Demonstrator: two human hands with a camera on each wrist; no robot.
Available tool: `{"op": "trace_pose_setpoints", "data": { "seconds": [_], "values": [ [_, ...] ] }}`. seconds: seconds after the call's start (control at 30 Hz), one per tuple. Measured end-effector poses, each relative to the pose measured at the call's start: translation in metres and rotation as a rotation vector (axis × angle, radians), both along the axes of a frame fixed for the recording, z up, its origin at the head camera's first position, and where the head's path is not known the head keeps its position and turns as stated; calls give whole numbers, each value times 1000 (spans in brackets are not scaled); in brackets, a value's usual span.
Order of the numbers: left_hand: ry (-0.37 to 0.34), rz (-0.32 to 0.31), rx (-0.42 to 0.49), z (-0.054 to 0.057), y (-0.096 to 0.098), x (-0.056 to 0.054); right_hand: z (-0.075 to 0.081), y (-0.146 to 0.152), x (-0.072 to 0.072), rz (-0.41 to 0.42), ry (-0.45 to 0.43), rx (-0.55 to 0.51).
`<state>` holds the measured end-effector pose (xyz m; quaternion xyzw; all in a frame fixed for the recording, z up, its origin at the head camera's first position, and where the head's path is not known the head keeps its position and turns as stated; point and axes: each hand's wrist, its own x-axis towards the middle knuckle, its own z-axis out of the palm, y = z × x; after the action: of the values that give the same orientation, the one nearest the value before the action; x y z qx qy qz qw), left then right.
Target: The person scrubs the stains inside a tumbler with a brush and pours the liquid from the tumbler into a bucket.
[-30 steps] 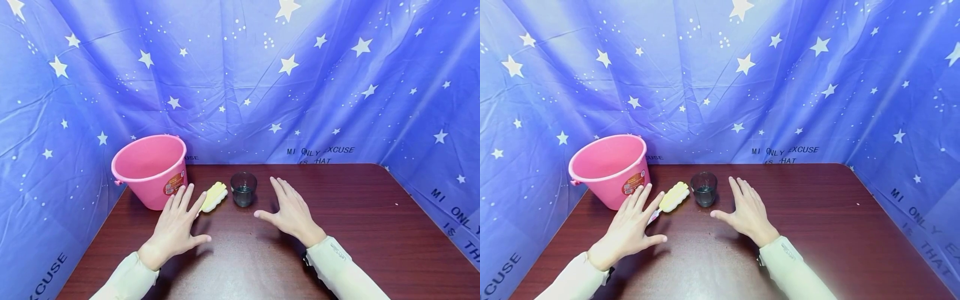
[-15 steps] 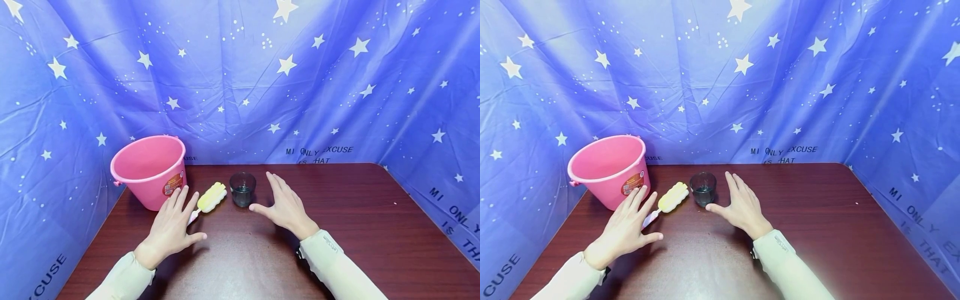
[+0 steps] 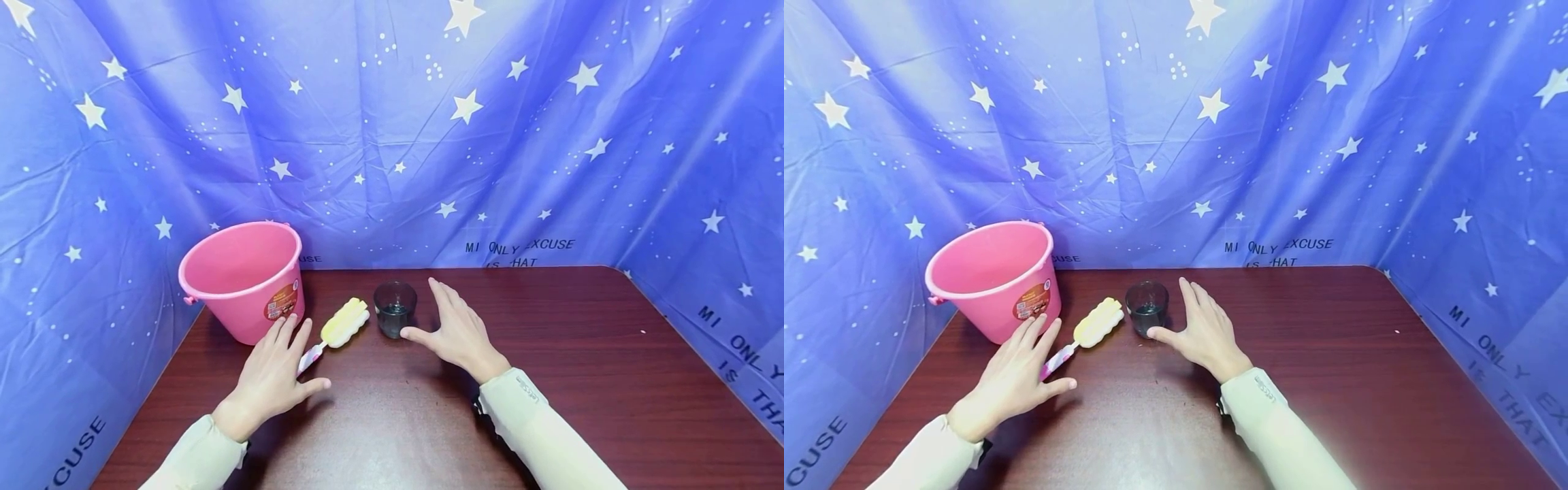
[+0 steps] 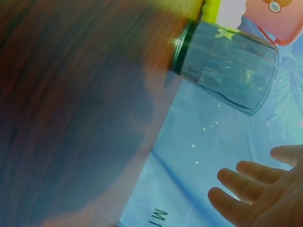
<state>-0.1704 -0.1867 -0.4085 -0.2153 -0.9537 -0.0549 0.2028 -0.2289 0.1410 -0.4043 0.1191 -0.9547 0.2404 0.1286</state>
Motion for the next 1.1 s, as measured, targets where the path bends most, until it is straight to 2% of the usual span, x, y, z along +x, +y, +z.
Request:
{"op": "trace_pose_setpoints", "data": {
  "seconds": [0.27, 0.5, 0.83, 1.1],
  "values": [
    [-41, 35, -4, -4, -5, -1, -2, -4, -3, -7, -26, -13],
    [-70, 59, -21, -4, -5, -1, -3, -10, -3, -2, -43, -30],
    [-184, 130, 40, -1, -4, -1, -5, -18, -4, 2, -73, -87],
    [-201, 178, 64, -2, -5, -1, -7, -22, -5, -18, -106, -131]
  ]
}}
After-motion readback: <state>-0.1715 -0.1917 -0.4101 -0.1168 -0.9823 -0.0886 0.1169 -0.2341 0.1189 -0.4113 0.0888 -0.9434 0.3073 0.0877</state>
